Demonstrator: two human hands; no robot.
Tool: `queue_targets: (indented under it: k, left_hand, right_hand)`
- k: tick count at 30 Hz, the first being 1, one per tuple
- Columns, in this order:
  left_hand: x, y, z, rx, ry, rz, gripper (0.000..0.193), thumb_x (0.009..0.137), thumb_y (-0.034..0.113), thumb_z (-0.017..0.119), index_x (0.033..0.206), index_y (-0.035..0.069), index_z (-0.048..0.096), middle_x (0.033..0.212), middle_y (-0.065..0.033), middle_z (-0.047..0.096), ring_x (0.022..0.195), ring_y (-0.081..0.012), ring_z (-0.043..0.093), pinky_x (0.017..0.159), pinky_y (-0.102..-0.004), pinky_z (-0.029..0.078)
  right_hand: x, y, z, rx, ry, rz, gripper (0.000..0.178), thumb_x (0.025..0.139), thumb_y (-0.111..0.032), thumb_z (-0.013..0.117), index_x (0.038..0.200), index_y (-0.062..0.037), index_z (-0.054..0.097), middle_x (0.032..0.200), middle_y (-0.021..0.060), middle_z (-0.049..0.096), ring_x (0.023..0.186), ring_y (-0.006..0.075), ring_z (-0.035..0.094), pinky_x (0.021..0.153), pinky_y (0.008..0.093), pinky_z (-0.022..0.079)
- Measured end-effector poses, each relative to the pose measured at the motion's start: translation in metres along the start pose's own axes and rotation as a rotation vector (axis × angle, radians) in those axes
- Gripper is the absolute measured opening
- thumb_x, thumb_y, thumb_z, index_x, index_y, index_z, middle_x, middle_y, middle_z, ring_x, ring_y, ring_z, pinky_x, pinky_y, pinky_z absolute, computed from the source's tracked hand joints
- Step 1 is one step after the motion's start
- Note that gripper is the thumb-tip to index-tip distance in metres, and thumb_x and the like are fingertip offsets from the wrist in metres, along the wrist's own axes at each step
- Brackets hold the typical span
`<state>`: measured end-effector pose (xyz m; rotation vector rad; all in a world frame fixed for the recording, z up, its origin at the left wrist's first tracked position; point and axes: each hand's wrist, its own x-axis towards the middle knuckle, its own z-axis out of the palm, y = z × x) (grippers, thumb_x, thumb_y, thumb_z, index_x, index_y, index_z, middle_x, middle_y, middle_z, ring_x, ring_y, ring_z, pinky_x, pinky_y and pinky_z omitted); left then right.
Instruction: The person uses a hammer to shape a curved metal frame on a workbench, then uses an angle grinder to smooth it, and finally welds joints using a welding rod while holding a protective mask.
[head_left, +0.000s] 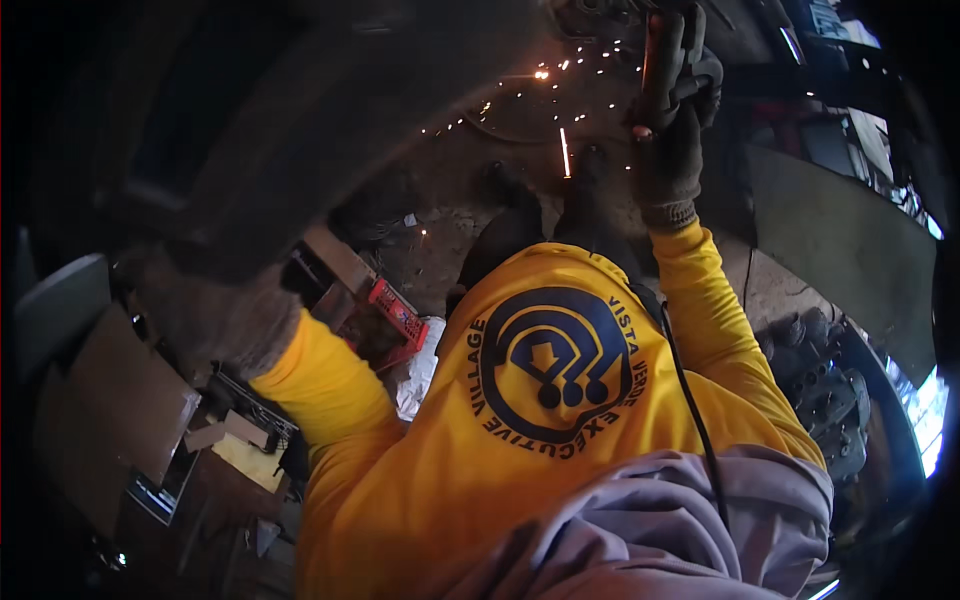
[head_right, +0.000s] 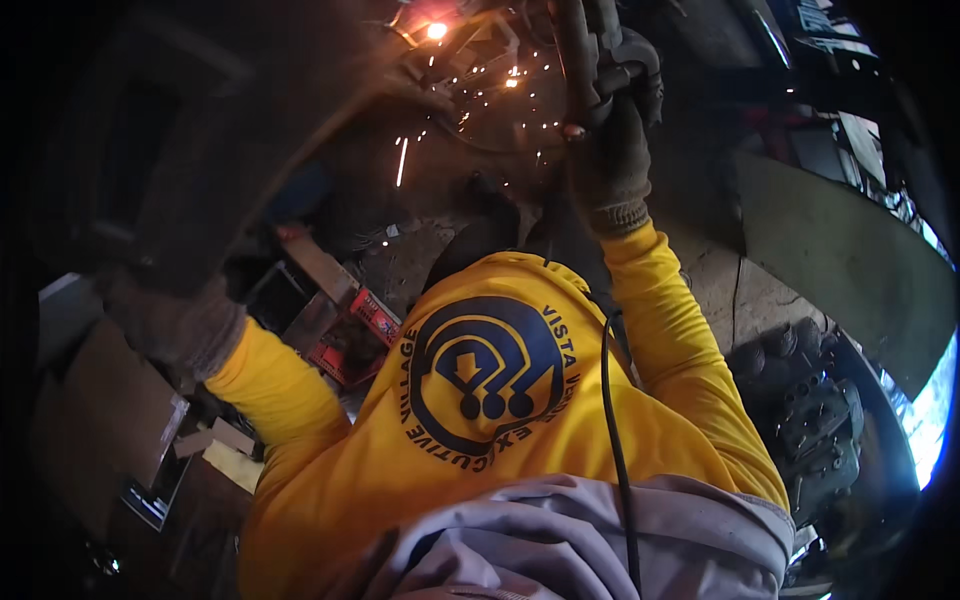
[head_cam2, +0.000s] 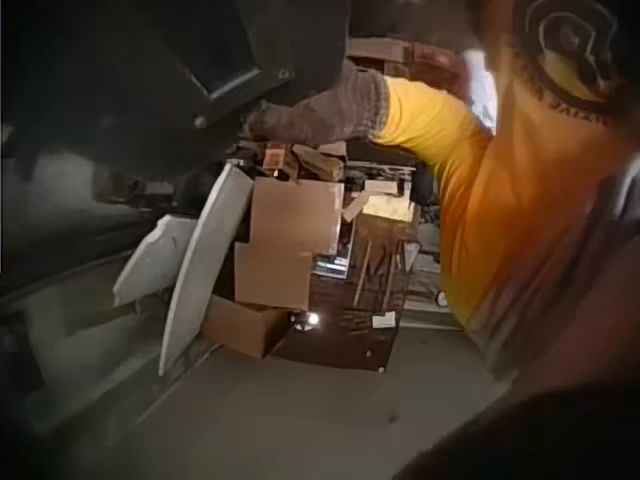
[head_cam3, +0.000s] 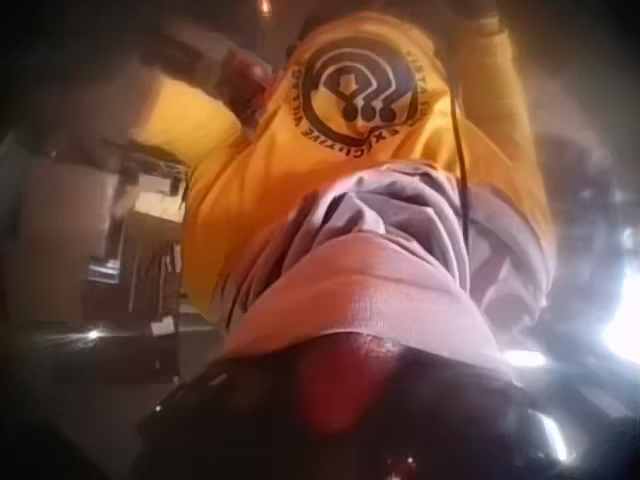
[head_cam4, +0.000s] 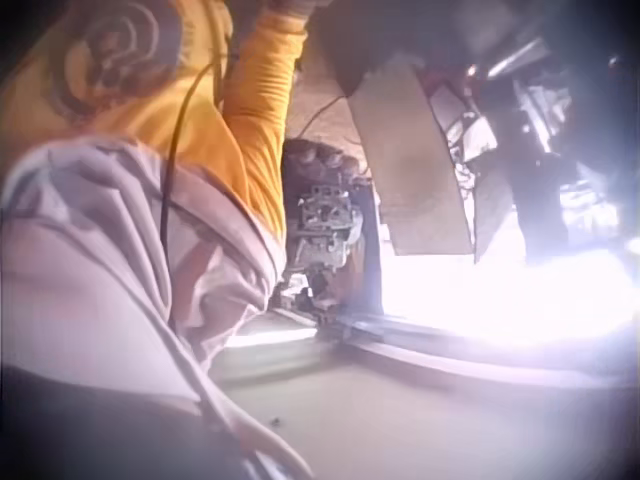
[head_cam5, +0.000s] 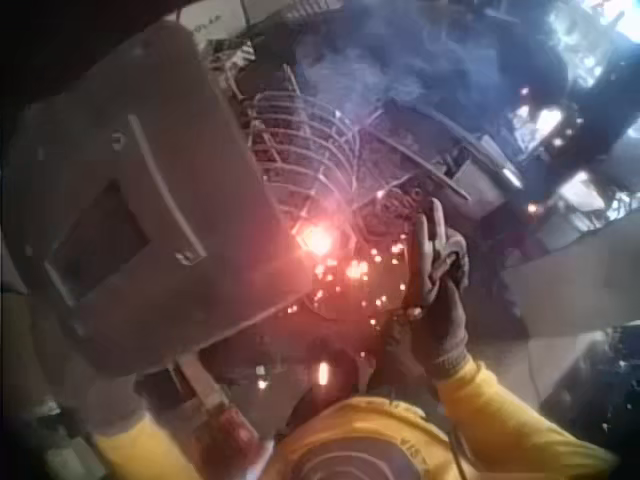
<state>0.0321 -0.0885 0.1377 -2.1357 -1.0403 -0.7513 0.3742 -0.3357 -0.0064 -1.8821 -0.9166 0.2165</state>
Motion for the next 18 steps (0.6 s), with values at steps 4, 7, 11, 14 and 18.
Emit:
queue_targets:
  k: [4,7,11,14,18]
  left_hand:
    - [0.013,-0.03,0.001,0.328,0.07,0.171,0.058,0.079,0.048,0.073,0.104,-0.003,0.064,0.095,-0.0177,0.067,0.08,-0.0308,0.068,0.071,-0.0377,0.056]
    - [0.02,-0.032,-0.005,0.458,0.124,0.336,0.055,0.08,0.047,0.072,0.101,-0.003,0.064,0.093,-0.0179,0.066,0.078,-0.0309,0.068,0.069,-0.0383,0.055]
    - [0.016,-0.015,-0.012,0.097,-0.051,0.051,0.058,0.082,0.046,0.072,0.109,-0.004,0.06,0.098,-0.0196,0.065,0.086,-0.0317,0.067,0.074,-0.0393,0.055]
    - [0.015,-0.01,-0.015,-0.143,-0.116,-0.099,0.06,0.083,0.04,0.074,0.118,-0.004,0.056,0.104,-0.0209,0.064,0.094,-0.031,0.066,0.079,-0.0391,0.054]
    - [0.021,-0.008,-0.019,-0.233,-0.099,-0.166,0.058,0.083,0.038,0.075,0.119,-0.002,0.055,0.105,-0.0214,0.063,0.096,-0.0306,0.066,0.082,-0.0384,0.054]
  right_hand:
    - [-0.003,0.002,-0.009,-0.047,-0.008,-0.004,0.064,0.094,-0.043,0.062,0.134,0.0025,0.042,0.11,0.0087,0.061,0.096,0.0133,0.059,0.084,0.0293,0.049]
    - [-0.01,-0.001,-0.004,0.211,0.067,0.069,0.068,0.091,-0.048,0.065,0.134,0.0009,0.046,0.111,0.0151,0.063,0.101,0.0271,0.063,0.09,0.0364,0.048]
    - [-0.014,0.004,-0.002,0.177,0.089,0.021,0.065,0.093,-0.043,0.065,0.134,0.0031,0.044,0.107,0.0133,0.063,0.095,0.0199,0.063,0.086,0.0334,0.049]
    - [-0.017,-0.004,-0.002,0.338,0.091,0.081,0.064,0.093,-0.041,0.064,0.135,0.0029,0.044,0.107,0.0125,0.063,0.091,0.0168,0.064,0.082,0.0309,0.051]
    - [-0.016,-0.002,-0.011,0.334,0.047,0.111,0.067,0.092,-0.04,0.066,0.138,0.0021,0.04,0.106,0.0124,0.063,0.089,0.0168,0.064,0.08,0.0306,0.052]
